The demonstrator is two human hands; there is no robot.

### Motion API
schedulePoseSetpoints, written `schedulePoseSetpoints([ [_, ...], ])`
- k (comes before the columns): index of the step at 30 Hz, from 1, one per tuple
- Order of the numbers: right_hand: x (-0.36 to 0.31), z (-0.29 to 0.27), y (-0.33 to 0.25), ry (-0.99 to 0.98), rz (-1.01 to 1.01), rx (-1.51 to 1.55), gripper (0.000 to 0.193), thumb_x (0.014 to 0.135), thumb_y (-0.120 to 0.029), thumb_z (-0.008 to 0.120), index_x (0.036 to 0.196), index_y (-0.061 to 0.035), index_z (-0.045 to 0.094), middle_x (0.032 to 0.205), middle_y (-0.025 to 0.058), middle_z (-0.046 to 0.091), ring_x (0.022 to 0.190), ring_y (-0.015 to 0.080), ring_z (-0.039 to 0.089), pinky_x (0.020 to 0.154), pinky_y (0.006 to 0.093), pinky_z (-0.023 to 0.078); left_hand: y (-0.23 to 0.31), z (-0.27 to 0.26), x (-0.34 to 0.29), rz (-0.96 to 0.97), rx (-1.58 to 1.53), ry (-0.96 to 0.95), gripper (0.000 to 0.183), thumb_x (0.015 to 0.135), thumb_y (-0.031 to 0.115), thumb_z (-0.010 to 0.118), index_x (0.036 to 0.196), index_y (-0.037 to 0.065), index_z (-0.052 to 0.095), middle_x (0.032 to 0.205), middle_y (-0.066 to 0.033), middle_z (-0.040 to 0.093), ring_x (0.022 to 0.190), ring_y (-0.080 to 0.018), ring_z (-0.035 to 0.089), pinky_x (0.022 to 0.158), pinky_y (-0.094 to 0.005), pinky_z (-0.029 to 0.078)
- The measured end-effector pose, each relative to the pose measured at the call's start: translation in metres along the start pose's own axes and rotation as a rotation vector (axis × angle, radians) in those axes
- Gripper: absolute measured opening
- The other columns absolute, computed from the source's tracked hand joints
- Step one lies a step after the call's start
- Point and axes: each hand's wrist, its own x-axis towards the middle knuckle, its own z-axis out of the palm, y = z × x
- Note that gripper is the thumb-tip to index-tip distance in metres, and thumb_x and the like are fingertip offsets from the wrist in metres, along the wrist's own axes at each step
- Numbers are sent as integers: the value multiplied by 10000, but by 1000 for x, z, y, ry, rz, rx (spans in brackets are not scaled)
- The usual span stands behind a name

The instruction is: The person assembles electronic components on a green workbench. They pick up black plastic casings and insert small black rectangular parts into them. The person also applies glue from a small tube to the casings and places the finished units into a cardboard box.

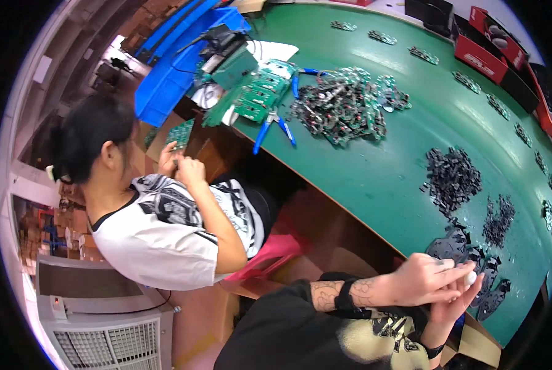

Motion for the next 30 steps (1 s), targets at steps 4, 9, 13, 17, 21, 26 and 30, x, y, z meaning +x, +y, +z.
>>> schedulePoseSetpoints([
  [4, 0, 12, -26, 69, -176, -137, 281, 942, -323, 537, 839, -81, 439, 643, -23, 380, 491, 43, 323, 372, 169, 259, -44, 2, -21, 294, 136, 205, 197, 723, 138, 717, 908, 82, 685, 630, 28, 554, 537, -122, 571, 477, -276, 464],
  [9, -5, -4, -28, 101, -263, -578, 342, 870, -340, 639, 856, -23, 512, 593, -23, 387, 446, 51, 318, 354, 189, 242, -62, -3, -45, 175, 216, 71, 197, 695, 83, 717, 891, 100, 717, 518, 58, 439, 434, -100, 424, 440, -245, 343],
  [13, -20, -12, -21, 181, -364, -1025, 193, 777, -126, 699, 854, 6, 582, 738, 71, 595, 543, 70, 499, 468, 190, 377, -59, -2, -43, 219, 294, -16, 196, 681, 103, 738, 873, 146, 737, 516, 79, 421, 428, -88, 416, 431, -248, 337],
  [17, -15, -12, -18, 62, -499, -1405, 181, 694, -29, 742, 817, -3, 611, 735, 69, 641, 588, 108, 564, 519, 221, 419, -64, 2, -44, 288, 314, -57, 212, 683, 142, 766, 890, 168, 736, 505, 88, 375, 417, -74, 378, 414, -242, 294],
  [21, -8, -11, -18, -4, -604, -1640, 209, 663, -31, 765, 811, -19, 619, 723, 82, 649, 577, 164, 597, 517, 255, 453, -66, 2, -44, 322, 307, -47, 238, 704, 158, 776, 934, 153, 715, 534, 71, 315, 421, -74, 340, 409, -240, 263],
  [26, -2, -7, -15, -69, -649, -1733, 225, 651, -42, 778, 812, -29, 621, 702, 86, 643, 565, 203, 601, 510, 284, 467, -66, 3, -44, 318, 315, -61, 247, 714, 170, 785, 949, 154, 710, 534, 70, 320, 422, -72, 347, 405, -235, 272],
  [30, 0, -6, -16, -95, -657, -1770, 232, 648, -48, 784, 813, -33, 622, 691, 86, 636, 563, 213, 599, 509, 288, 468, -66, 3, -44, 313, 312, -65, 257, 717, 183, 792, 958, 157, 707, 535, 69, 320, 423, -71, 348, 404, -233, 271],
])
